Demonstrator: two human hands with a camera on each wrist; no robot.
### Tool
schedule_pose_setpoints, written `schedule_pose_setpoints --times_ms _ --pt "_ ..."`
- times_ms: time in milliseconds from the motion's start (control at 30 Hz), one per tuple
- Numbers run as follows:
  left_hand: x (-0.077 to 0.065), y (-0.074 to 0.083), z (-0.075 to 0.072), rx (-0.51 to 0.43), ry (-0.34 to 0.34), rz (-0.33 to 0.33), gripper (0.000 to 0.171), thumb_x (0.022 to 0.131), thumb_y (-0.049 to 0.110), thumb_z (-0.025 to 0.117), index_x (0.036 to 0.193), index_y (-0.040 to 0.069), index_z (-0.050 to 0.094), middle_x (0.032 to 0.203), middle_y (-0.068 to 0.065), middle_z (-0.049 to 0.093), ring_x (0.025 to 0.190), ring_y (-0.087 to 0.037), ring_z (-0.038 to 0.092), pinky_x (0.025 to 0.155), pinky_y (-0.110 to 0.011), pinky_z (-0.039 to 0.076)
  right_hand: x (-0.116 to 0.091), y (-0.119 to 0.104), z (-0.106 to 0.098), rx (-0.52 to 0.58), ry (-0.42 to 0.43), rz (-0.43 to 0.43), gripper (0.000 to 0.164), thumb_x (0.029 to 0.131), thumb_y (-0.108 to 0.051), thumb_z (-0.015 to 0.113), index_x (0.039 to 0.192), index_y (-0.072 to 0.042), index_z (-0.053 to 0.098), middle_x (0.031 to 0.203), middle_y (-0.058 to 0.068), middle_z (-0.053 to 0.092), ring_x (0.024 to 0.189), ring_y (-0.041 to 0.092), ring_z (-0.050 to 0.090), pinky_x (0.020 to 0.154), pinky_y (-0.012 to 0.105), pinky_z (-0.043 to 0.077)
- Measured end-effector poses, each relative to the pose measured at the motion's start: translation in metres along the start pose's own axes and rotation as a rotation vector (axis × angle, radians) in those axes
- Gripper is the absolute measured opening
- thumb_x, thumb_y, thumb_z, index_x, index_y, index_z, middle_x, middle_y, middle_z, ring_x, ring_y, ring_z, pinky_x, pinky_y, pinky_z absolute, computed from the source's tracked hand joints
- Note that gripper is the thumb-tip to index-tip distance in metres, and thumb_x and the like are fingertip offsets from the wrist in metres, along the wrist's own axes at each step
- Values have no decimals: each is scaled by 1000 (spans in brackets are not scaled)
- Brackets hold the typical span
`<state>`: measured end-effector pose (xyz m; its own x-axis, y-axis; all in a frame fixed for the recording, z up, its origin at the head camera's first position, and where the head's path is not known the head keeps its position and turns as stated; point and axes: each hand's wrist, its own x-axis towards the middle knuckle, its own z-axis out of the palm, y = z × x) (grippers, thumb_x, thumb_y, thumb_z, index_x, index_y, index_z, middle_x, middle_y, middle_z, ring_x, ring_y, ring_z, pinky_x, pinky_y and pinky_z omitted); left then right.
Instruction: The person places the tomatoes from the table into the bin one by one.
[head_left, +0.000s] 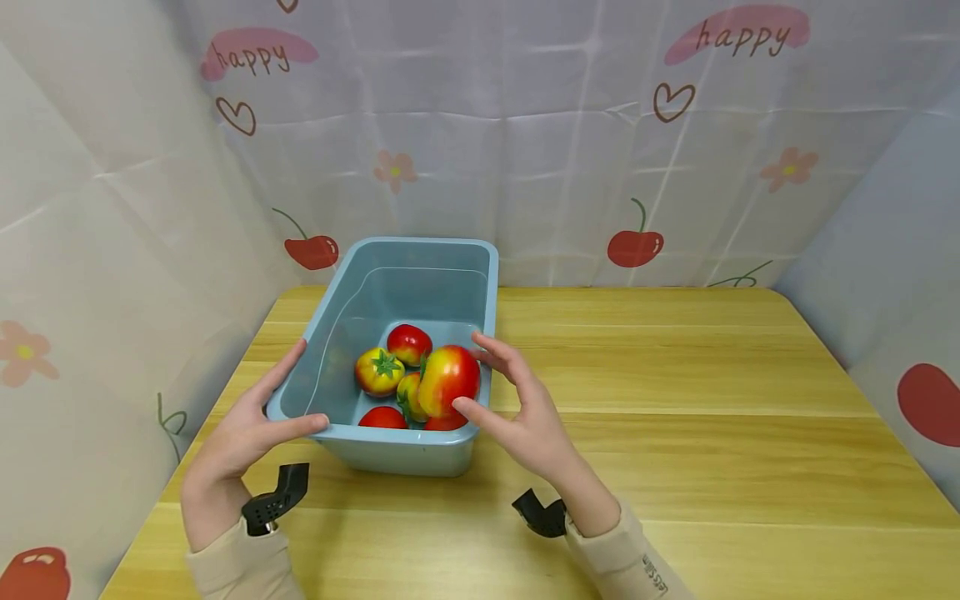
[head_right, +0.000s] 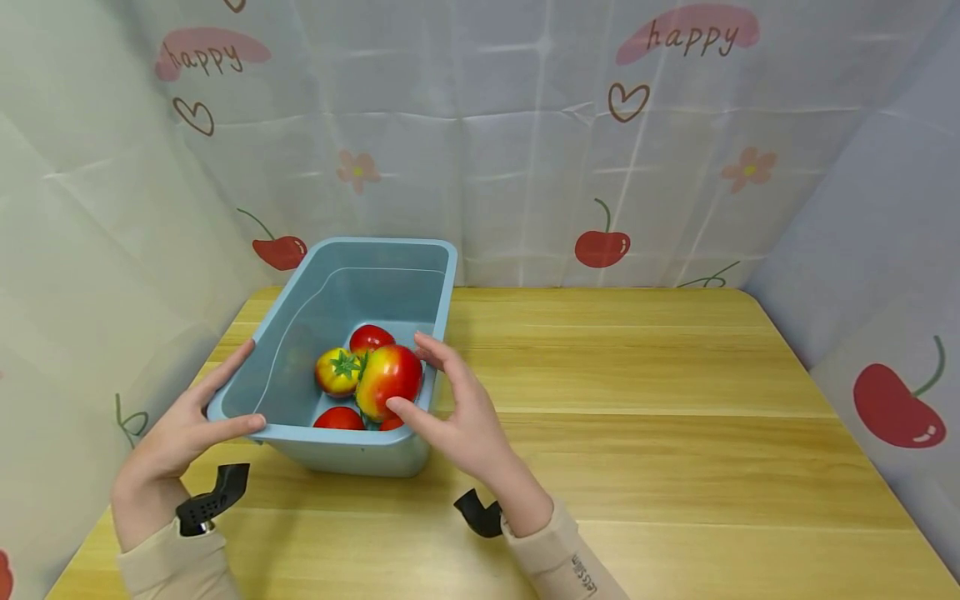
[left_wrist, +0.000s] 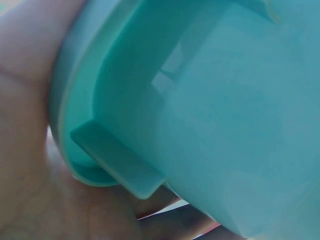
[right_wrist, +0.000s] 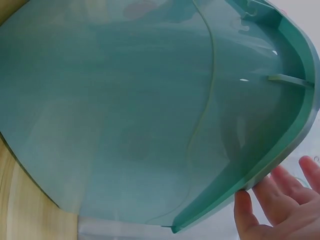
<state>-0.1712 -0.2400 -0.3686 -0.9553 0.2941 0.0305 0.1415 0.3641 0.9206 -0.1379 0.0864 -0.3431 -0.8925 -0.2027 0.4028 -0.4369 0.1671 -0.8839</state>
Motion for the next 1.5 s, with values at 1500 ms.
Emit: schedule_pose_setpoints --times_ms 1500 --pt "-10 16 8 106 101 -4 93 80 13 76 151 28 18 152 -8 19 118 -40 41 78 -20 48 -3 36 -22 -149 -44 -60 62 80 -20 77 135 -20 48 138 -5 46 124 12 42 100 45 33"
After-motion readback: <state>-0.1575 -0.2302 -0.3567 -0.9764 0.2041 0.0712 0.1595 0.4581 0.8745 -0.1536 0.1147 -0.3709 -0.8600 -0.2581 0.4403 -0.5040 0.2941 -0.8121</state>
